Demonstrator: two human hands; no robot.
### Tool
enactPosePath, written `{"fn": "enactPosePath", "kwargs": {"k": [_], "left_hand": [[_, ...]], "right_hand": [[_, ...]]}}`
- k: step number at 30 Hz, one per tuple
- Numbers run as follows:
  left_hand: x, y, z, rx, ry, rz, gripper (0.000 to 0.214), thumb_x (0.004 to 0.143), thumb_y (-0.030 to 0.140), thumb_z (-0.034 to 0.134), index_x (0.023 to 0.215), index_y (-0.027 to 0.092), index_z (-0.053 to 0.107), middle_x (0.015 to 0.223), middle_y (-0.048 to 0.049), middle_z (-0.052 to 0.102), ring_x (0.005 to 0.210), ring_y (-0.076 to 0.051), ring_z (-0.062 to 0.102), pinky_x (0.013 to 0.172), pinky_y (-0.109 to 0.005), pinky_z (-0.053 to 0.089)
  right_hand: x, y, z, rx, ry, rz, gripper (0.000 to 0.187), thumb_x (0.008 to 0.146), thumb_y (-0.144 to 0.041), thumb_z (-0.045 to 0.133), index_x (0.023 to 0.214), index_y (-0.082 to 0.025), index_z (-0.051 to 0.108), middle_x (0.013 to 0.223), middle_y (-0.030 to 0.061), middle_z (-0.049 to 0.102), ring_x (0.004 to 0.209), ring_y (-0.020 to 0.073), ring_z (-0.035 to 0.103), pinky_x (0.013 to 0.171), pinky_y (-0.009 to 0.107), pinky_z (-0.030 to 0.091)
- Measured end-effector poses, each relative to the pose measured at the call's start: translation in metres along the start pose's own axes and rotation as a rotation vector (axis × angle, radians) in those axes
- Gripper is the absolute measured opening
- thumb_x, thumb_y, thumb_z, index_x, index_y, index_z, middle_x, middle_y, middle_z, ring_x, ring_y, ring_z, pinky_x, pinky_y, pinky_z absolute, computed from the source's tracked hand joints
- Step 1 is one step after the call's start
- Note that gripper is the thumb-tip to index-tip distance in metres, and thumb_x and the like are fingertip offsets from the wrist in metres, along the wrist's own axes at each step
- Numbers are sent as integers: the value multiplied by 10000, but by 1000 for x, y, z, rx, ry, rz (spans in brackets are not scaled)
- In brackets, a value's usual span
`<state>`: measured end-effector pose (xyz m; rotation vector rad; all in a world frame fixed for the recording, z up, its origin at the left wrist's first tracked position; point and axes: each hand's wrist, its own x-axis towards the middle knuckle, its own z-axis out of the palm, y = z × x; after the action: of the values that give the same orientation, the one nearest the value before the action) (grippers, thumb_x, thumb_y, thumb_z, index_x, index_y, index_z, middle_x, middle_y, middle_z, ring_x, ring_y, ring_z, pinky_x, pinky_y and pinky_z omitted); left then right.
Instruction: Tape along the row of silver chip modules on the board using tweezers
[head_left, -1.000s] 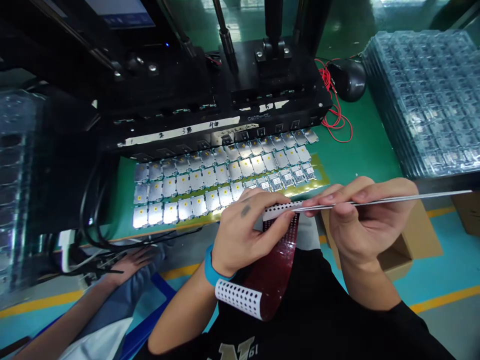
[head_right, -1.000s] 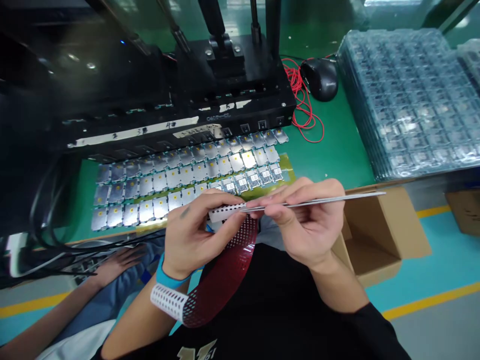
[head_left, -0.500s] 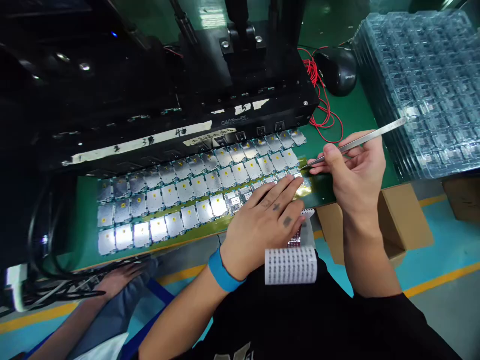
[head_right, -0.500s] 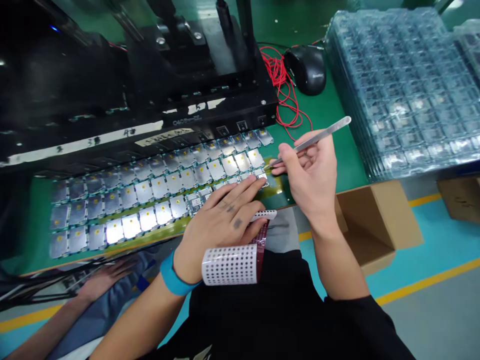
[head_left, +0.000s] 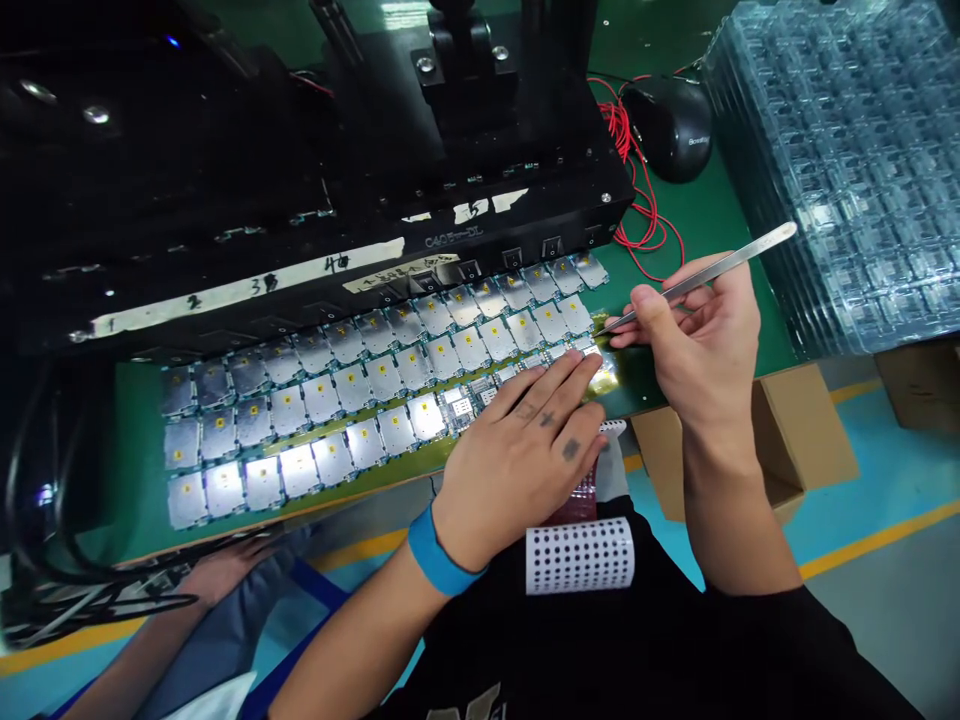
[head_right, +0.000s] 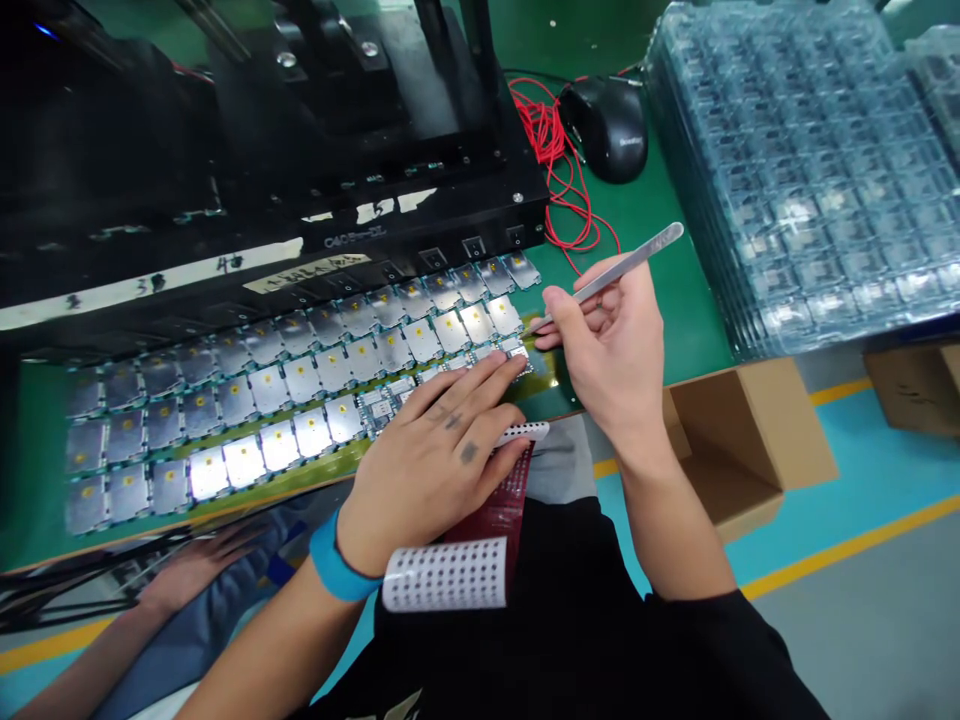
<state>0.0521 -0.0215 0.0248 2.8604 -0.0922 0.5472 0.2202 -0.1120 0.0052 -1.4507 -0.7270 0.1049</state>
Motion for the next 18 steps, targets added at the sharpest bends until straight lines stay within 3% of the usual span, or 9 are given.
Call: {"fn": "enactPosePath", "kwargs": {"k": [12,18], "left_hand": [[-1,0,4,43,14,-1,219,1030,298,476,1018,154,640,1429,-119,591,1342,-258,556,1055,-416,484],[0,-2,11,42,36,10,201,1024,294,489,1043,149,628,1422,-122,596,1332,-262,563,1046,-419,484]], "right_hand": [[-14,-21,-5,-63,-63,-50,231,898,-199,742,961,-252,526,861,-21,672,748,157,719,677,298,629],[-11,-14,-6,28,20,-63,238,945,-233,688,996,-248,457,843,-24,643,755,164,713,671,310,612]]}}
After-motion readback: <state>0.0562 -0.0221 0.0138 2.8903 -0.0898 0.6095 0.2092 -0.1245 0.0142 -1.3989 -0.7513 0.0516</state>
